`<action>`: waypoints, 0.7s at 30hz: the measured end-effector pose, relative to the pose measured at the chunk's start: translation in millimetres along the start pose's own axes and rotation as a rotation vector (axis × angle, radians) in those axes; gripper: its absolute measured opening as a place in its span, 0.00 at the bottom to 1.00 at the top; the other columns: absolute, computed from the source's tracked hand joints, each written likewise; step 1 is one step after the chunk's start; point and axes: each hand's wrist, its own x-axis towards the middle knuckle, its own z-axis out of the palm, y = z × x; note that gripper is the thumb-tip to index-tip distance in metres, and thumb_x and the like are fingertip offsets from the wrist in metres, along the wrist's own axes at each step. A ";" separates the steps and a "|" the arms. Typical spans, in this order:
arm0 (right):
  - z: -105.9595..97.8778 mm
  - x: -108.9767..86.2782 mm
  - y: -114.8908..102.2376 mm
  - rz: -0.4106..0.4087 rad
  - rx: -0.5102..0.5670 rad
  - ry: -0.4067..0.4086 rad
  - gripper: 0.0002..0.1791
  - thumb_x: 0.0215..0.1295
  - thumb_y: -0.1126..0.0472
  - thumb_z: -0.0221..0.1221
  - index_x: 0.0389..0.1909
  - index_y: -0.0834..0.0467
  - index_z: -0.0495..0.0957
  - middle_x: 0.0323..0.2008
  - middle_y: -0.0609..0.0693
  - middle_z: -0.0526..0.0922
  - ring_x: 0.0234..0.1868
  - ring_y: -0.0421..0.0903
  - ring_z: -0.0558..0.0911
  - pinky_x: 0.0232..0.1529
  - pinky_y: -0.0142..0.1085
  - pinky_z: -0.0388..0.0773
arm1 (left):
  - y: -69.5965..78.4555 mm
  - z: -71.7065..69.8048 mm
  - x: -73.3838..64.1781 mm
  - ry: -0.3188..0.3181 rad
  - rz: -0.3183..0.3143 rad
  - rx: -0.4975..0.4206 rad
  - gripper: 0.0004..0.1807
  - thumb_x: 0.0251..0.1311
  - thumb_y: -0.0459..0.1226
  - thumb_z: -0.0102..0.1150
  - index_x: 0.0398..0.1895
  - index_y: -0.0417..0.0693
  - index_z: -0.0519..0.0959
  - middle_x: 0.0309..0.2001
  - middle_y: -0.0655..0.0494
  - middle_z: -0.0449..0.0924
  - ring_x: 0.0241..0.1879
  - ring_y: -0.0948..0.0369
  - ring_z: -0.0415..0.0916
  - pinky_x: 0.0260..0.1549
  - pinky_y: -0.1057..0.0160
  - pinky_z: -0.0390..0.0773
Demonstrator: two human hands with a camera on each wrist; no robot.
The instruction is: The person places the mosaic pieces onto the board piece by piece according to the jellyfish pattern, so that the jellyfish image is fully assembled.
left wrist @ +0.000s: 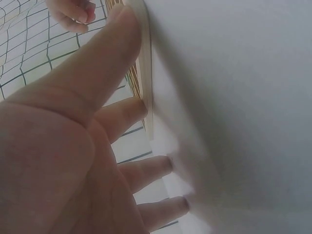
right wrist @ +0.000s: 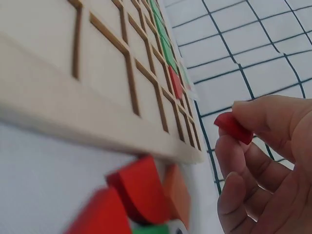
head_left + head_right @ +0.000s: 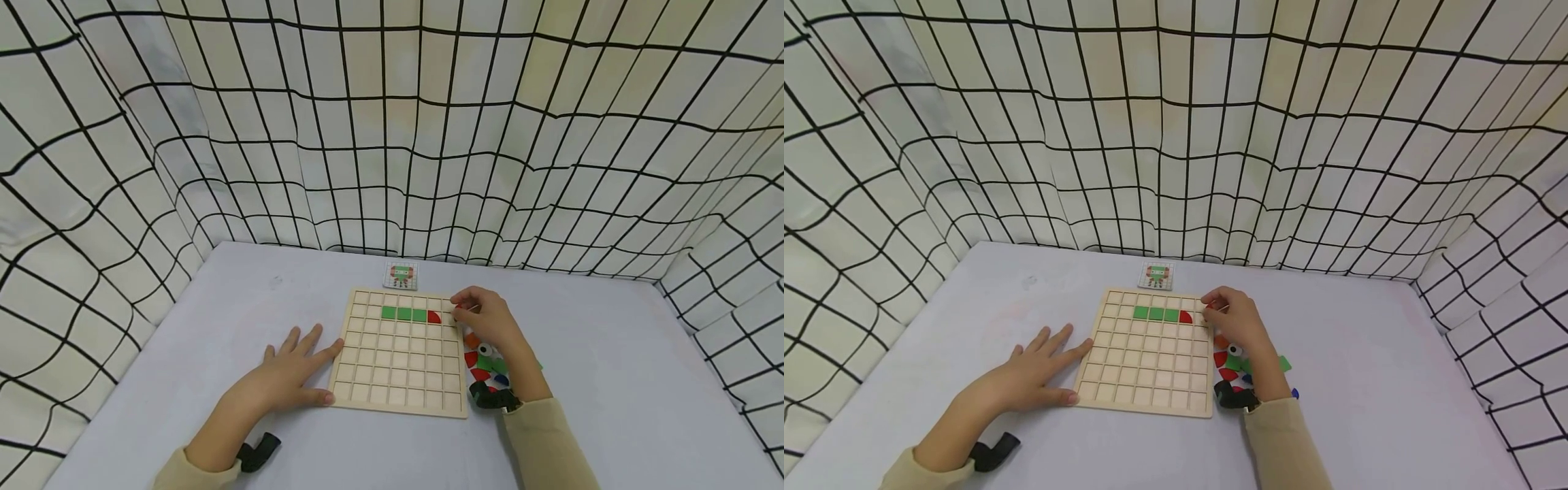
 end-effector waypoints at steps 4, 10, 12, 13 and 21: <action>6.9 0.8 -6.3 -0.020 0.049 -0.033 0.12 0.66 0.57 0.64 0.49 0.53 0.82 0.42 0.49 0.83 0.41 0.47 0.81 0.41 0.40 0.78 | 0.8 -1.7 -1.6 -0.002 -0.010 -0.007 0.50 0.50 0.61 0.68 0.77 0.60 0.61 0.78 0.36 0.48 0.74 0.27 0.40 0.57 0.17 0.48; 12.6 1.2 -15.6 -0.101 0.117 -0.051 0.13 0.67 0.58 0.63 0.50 0.58 0.81 0.41 0.50 0.83 0.37 0.48 0.81 0.37 0.39 0.79 | 2.8 -3.8 -1.8 -0.011 -0.009 -0.008 0.50 0.51 0.61 0.67 0.77 0.60 0.61 0.78 0.36 0.47 0.74 0.28 0.39 0.57 0.18 0.47; 14.8 1.4 -19.0 -0.114 0.131 -0.056 0.13 0.68 0.58 0.63 0.50 0.57 0.81 0.42 0.50 0.83 0.37 0.49 0.81 0.37 0.40 0.79 | 2.4 -4.1 -1.6 -0.012 -0.009 -0.003 0.50 0.52 0.61 0.67 0.77 0.60 0.60 0.78 0.36 0.46 0.74 0.28 0.39 0.57 0.18 0.47; 16.0 1.7 -20.5 -0.114 0.130 -0.057 0.13 0.68 0.57 0.63 0.49 0.57 0.81 0.42 0.50 0.82 0.37 0.48 0.80 0.37 0.39 0.78 | 2.2 -4.2 -1.6 -0.011 -0.009 -0.001 0.50 0.52 0.61 0.67 0.77 0.59 0.60 0.78 0.36 0.46 0.74 0.28 0.39 0.57 0.18 0.47; 27.8 6.6 -31.8 -0.113 0.175 -0.125 0.13 0.68 0.57 0.63 0.49 0.58 0.82 0.39 0.50 0.83 0.38 0.52 0.81 0.40 0.45 0.80 | 2.7 -2.2 -1.2 -0.022 -0.012 -0.002 0.50 0.51 0.61 0.67 0.77 0.59 0.61 0.78 0.36 0.47 0.74 0.28 0.39 0.57 0.18 0.47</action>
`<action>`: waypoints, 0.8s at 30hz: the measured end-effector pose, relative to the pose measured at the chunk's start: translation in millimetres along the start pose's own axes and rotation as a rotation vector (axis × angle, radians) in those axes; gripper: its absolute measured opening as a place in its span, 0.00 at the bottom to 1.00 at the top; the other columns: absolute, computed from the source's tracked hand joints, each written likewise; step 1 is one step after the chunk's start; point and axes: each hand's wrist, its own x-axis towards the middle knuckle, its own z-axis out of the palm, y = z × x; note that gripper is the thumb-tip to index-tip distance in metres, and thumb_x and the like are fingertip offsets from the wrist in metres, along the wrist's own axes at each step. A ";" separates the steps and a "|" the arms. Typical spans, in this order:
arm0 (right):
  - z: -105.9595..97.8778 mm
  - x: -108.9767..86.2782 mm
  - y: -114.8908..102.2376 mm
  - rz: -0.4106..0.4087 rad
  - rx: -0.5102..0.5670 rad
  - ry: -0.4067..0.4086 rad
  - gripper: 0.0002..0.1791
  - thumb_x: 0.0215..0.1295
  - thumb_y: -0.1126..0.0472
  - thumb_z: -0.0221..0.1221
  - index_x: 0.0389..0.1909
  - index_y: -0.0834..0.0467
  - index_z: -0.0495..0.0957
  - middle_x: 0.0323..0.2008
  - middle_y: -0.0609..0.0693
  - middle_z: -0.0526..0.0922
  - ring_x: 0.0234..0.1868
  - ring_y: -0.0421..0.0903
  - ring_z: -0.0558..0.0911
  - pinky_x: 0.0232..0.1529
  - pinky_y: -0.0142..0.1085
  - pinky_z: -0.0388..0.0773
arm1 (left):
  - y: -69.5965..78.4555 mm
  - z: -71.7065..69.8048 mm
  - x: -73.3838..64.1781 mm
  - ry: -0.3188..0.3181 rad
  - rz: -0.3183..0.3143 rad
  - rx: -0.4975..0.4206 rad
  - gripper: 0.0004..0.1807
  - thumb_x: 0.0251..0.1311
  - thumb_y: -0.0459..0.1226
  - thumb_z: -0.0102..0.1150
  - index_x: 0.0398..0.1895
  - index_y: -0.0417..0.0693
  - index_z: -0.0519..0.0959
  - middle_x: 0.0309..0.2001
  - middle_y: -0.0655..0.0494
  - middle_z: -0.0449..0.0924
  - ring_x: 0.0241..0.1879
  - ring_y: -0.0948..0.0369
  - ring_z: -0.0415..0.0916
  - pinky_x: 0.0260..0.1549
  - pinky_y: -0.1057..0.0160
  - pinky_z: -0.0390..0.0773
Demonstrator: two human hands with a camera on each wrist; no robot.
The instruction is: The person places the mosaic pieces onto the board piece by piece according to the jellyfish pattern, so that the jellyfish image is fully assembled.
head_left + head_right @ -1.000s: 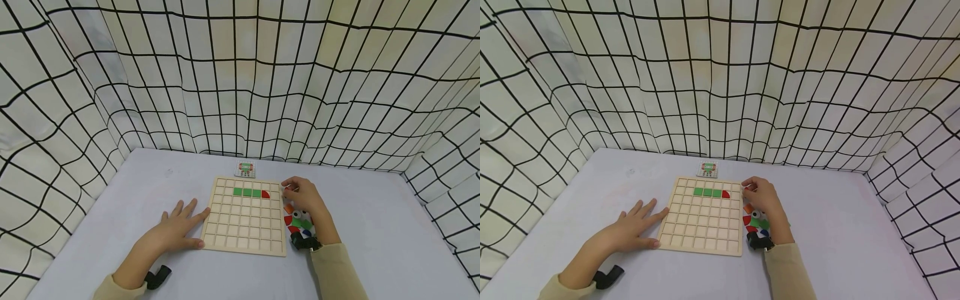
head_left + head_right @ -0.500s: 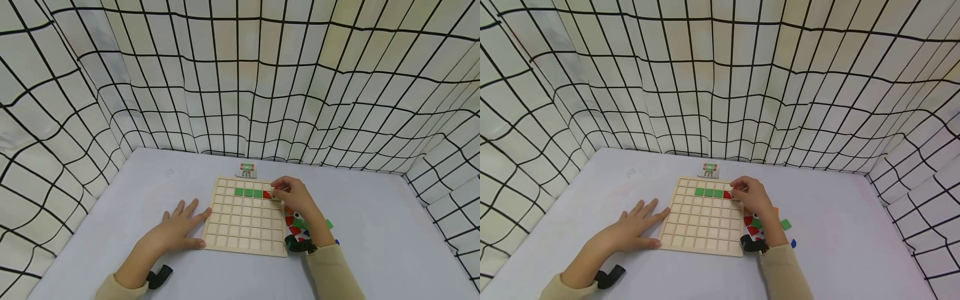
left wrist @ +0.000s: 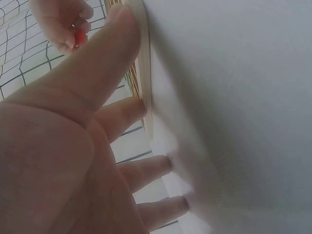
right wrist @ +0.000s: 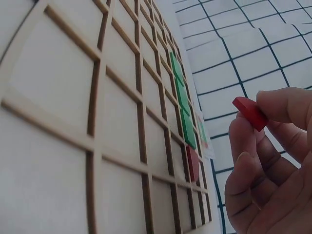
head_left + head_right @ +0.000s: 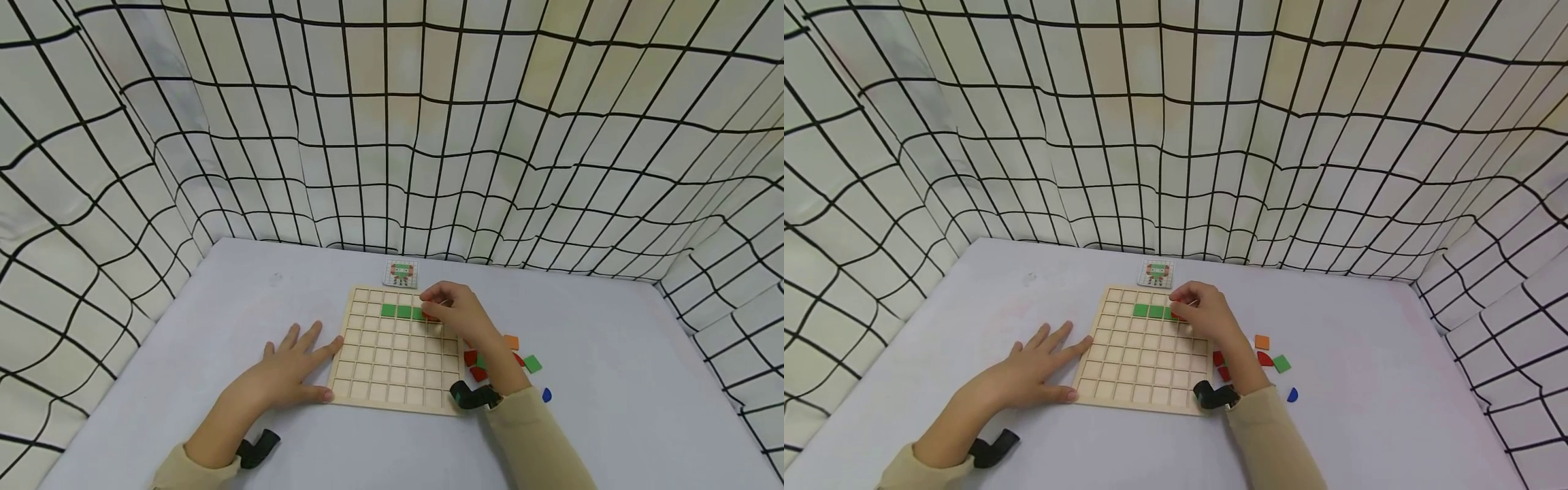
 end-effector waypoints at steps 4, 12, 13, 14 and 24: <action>6.8 6.1 -4.5 -0.005 -0.011 -0.038 0.12 0.67 0.57 0.63 0.47 0.58 0.83 0.39 0.49 0.83 0.38 0.52 0.82 0.38 0.42 0.80 | -0.7 0.9 0.7 0.003 -0.003 0.003 0.50 0.51 0.62 0.67 0.77 0.60 0.61 0.78 0.36 0.47 0.74 0.28 0.40 0.57 0.18 0.47; 17.4 18.7 -17.7 -0.057 -0.057 -0.106 0.10 0.66 0.57 0.64 0.44 0.57 0.84 0.38 0.47 0.84 0.38 0.48 0.82 0.38 0.39 0.78 | -2.7 2.1 1.4 0.010 0.005 0.004 0.50 0.51 0.61 0.67 0.77 0.59 0.61 0.78 0.36 0.47 0.74 0.28 0.40 0.57 0.18 0.47; 18.5 20.2 -19.3 -0.062 -0.064 -0.110 0.10 0.66 0.57 0.64 0.45 0.57 0.84 0.38 0.46 0.84 0.38 0.48 0.82 0.38 0.40 0.78 | -2.9 1.9 1.4 0.009 0.007 0.001 0.50 0.52 0.61 0.67 0.77 0.59 0.61 0.78 0.36 0.47 0.74 0.28 0.39 0.57 0.18 0.47; 19.8 21.9 -20.6 -0.065 -0.068 -0.112 0.10 0.66 0.57 0.64 0.45 0.57 0.84 0.38 0.46 0.84 0.38 0.47 0.81 0.39 0.40 0.78 | -2.9 1.7 1.4 0.008 0.008 -0.002 0.50 0.52 0.61 0.67 0.77 0.59 0.61 0.78 0.36 0.47 0.74 0.28 0.39 0.57 0.18 0.47; 36.9 38.7 -32.9 -0.090 -0.087 -0.146 0.11 0.66 0.59 0.63 0.46 0.59 0.85 0.37 0.47 0.84 0.39 0.44 0.82 0.38 0.38 0.79 | -2.0 0.1 0.5 0.000 0.016 -0.003 0.50 0.52 0.62 0.66 0.77 0.58 0.61 0.78 0.35 0.47 0.74 0.27 0.40 0.57 0.18 0.48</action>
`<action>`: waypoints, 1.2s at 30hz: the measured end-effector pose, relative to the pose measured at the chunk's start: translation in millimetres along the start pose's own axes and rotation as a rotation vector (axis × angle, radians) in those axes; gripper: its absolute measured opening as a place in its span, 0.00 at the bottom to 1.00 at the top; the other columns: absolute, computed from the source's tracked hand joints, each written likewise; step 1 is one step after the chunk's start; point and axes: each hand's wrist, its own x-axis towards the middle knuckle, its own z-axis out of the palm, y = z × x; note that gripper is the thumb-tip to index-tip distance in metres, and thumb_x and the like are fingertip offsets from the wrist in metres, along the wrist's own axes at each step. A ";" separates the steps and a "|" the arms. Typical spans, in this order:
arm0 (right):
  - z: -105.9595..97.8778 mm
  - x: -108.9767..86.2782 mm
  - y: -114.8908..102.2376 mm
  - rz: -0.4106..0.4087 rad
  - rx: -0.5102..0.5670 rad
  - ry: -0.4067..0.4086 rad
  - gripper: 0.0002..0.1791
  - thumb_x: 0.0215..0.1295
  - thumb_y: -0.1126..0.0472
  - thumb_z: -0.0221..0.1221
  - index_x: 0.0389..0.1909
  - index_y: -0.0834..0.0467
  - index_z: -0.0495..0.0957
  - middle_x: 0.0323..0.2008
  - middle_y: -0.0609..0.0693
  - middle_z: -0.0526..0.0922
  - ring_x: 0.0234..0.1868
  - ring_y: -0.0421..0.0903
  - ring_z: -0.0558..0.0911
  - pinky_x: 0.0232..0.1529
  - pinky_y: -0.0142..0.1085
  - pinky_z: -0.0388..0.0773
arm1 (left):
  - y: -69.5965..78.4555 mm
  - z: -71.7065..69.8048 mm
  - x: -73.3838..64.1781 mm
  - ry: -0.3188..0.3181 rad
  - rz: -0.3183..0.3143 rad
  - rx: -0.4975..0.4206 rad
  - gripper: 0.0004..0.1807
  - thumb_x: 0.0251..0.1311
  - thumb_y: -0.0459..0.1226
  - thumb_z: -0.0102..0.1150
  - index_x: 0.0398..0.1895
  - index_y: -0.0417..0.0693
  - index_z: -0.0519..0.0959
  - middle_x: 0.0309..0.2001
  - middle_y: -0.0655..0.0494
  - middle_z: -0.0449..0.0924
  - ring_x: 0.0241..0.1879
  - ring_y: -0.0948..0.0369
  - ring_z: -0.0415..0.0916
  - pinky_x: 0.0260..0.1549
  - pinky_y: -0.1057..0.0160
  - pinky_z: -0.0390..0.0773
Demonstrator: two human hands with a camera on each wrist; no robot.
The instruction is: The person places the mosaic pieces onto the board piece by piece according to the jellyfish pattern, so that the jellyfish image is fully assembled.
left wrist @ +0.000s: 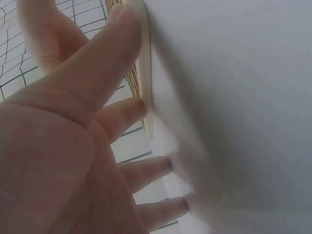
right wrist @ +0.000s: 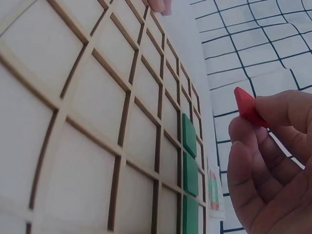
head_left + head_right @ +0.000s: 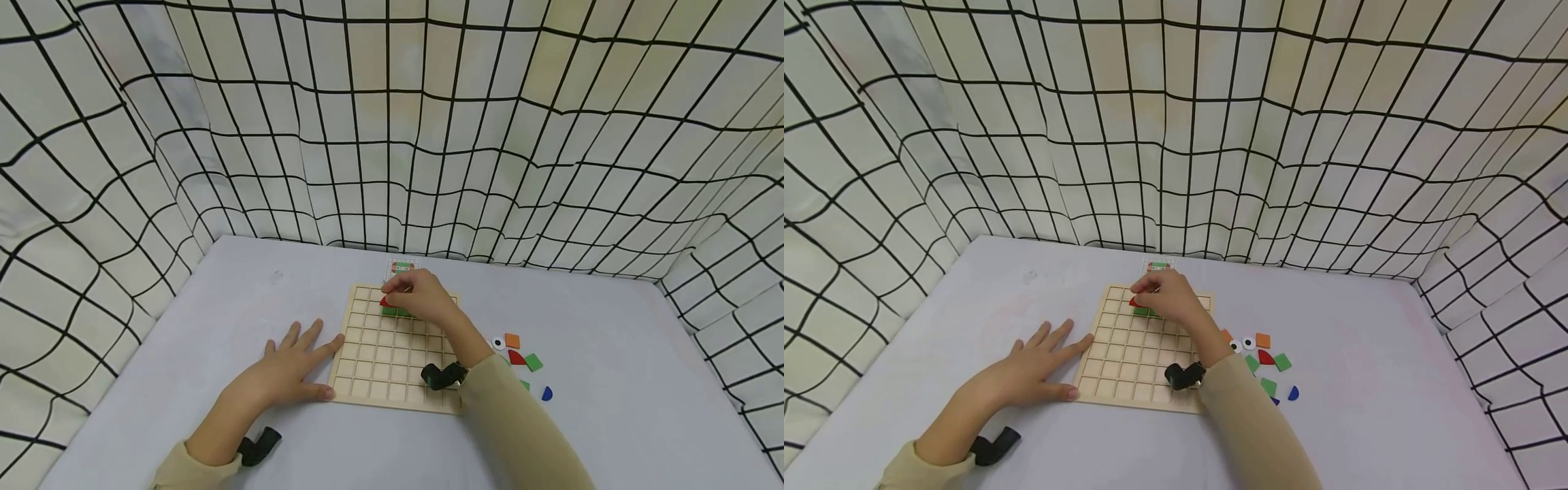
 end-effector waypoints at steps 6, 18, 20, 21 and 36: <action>10.5 11.3 -2.8 0.004 -0.058 -0.016 0.09 0.64 0.61 0.64 0.44 0.56 0.87 0.36 0.45 0.86 0.36 0.43 0.83 0.34 0.35 0.78 | -1.4 0.3 1.1 0.007 -0.009 0.004 0.50 0.51 0.61 0.67 0.77 0.59 0.61 0.78 0.36 0.47 0.74 0.28 0.40 0.57 0.18 0.48; 25.7 19.2 -10.4 0.005 -0.255 -0.029 0.05 0.66 0.62 0.64 0.39 0.52 0.87 0.34 0.42 0.84 0.35 0.40 0.80 0.37 0.34 0.77 | 0.2 -0.5 -2.0 0.010 0.002 -0.001 0.50 0.51 0.62 0.67 0.77 0.58 0.62 0.78 0.35 0.48 0.74 0.27 0.41 0.56 0.17 0.48; 27.2 18.9 -12.8 0.014 -0.281 -0.037 0.04 0.67 0.61 0.64 0.39 0.51 0.87 0.34 0.42 0.84 0.34 0.40 0.79 0.36 0.34 0.77 | -0.1 -0.3 -1.9 0.011 0.000 0.001 0.50 0.51 0.62 0.67 0.77 0.58 0.62 0.78 0.35 0.48 0.74 0.27 0.41 0.57 0.17 0.48; 27.9 19.0 -13.4 0.016 -0.292 -0.040 0.04 0.67 0.61 0.64 0.39 0.51 0.87 0.33 0.42 0.84 0.33 0.41 0.79 0.35 0.34 0.77 | -0.2 -0.3 -1.9 0.011 -0.001 0.001 0.50 0.51 0.62 0.67 0.77 0.58 0.62 0.78 0.35 0.48 0.74 0.27 0.41 0.56 0.17 0.48; 32.3 21.2 -12.9 0.070 -0.397 -0.034 0.06 0.69 0.59 0.62 0.36 0.48 0.87 0.33 0.41 0.83 0.33 0.42 0.77 0.37 0.37 0.75 | -1.3 0.0 -1.0 0.005 -0.002 -0.002 0.50 0.52 0.62 0.67 0.77 0.58 0.61 0.78 0.35 0.47 0.74 0.27 0.40 0.57 0.17 0.47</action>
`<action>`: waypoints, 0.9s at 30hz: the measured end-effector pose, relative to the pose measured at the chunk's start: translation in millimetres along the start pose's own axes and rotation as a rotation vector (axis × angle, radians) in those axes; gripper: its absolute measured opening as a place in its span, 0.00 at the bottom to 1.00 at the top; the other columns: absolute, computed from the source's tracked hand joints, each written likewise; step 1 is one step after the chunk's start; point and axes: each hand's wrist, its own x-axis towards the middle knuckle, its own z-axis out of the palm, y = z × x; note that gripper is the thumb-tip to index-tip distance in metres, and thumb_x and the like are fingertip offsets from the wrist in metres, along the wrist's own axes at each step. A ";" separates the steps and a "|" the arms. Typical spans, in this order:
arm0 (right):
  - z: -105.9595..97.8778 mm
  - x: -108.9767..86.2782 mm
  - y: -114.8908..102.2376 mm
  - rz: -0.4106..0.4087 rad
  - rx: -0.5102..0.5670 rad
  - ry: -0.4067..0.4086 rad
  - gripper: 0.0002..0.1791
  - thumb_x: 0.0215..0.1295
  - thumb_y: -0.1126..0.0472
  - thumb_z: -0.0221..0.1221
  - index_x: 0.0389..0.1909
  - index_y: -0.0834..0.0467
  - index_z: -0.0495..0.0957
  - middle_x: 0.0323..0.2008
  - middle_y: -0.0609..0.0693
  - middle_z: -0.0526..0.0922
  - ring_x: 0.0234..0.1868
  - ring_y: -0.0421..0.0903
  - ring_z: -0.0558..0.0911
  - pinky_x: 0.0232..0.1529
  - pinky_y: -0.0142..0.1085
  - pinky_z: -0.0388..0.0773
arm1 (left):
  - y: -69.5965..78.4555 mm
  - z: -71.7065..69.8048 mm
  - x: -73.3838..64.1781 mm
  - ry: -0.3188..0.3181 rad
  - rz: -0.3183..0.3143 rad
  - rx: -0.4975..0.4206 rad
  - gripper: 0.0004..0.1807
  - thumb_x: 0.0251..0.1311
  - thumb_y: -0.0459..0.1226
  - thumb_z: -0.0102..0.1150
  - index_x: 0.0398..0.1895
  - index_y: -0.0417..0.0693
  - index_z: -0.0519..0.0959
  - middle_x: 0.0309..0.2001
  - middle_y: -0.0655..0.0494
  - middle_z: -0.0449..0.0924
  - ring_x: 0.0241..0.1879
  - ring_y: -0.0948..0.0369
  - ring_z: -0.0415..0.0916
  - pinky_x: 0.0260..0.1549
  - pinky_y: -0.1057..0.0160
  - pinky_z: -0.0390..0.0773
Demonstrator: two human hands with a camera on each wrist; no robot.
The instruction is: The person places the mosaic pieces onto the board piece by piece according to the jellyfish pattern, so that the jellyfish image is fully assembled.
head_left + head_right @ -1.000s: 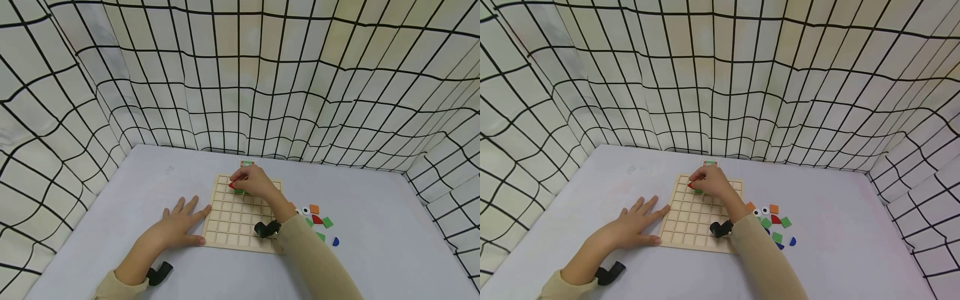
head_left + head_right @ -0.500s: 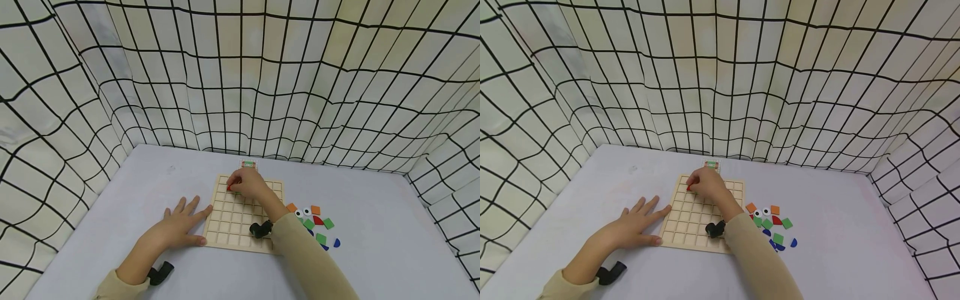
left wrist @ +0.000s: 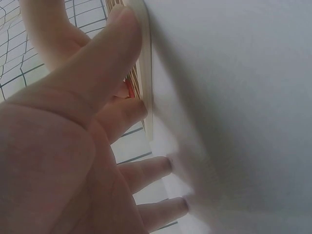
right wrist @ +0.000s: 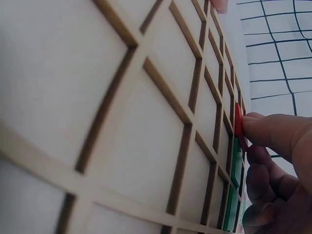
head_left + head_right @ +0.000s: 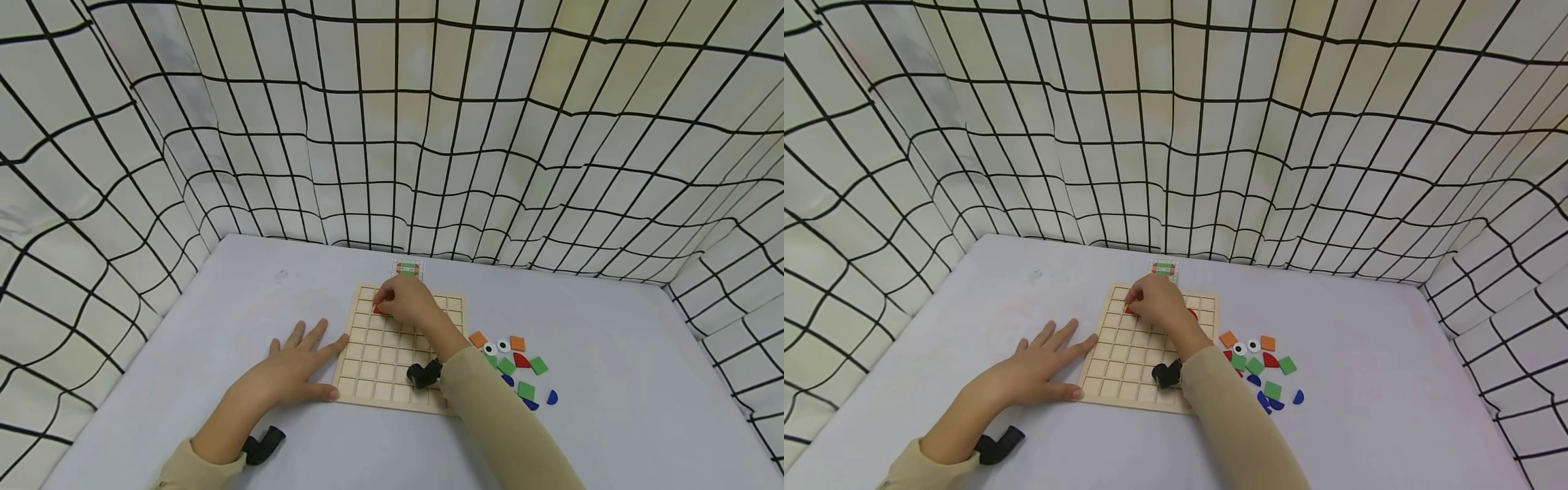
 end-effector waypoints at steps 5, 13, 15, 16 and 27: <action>1.2 1.1 0.9 -0.004 0.001 0.002 0.04 0.68 0.57 0.63 0.37 0.48 0.86 0.34 0.40 0.83 0.34 0.41 0.78 0.39 0.37 0.76 | 0.6 -1.0 -0.3 -0.004 0.000 -0.003 0.50 0.52 0.61 0.67 0.77 0.58 0.61 0.78 0.35 0.47 0.74 0.27 0.39 0.57 0.17 0.47; 2.7 1.5 3.1 0.009 -0.027 0.012 0.04 0.68 0.54 0.64 0.37 0.46 0.87 0.34 0.39 0.84 0.35 0.40 0.78 0.41 0.37 0.76 | 3.0 -1.9 -0.6 -0.013 -0.001 -0.001 0.50 0.52 0.62 0.67 0.77 0.58 0.61 0.78 0.35 0.47 0.74 0.27 0.40 0.57 0.18 0.48; 2.6 1.4 3.7 0.016 -0.027 0.014 0.04 0.67 0.55 0.64 0.36 0.45 0.88 0.35 0.39 0.84 0.36 0.40 0.79 0.41 0.38 0.76 | 3.6 -2.1 -0.6 -0.014 -0.003 0.004 0.50 0.52 0.62 0.67 0.77 0.58 0.61 0.78 0.35 0.47 0.74 0.28 0.40 0.57 0.18 0.48; 2.8 1.4 4.1 0.017 -0.029 0.015 0.04 0.67 0.55 0.64 0.36 0.45 0.88 0.35 0.39 0.84 0.37 0.40 0.79 0.42 0.38 0.76 | 3.9 -2.3 -0.6 -0.014 -0.005 0.004 0.50 0.52 0.61 0.67 0.77 0.58 0.61 0.78 0.35 0.47 0.74 0.28 0.40 0.57 0.18 0.48; -5.2 -13.0 16.6 -0.054 0.115 0.063 0.12 0.69 0.54 0.61 0.51 0.50 0.83 0.41 0.45 0.81 0.40 0.44 0.79 0.40 0.40 0.77 | 4.3 -2.1 -0.4 -0.012 -0.019 0.012 0.50 0.51 0.61 0.67 0.77 0.58 0.61 0.78 0.36 0.47 0.74 0.28 0.40 0.57 0.18 0.48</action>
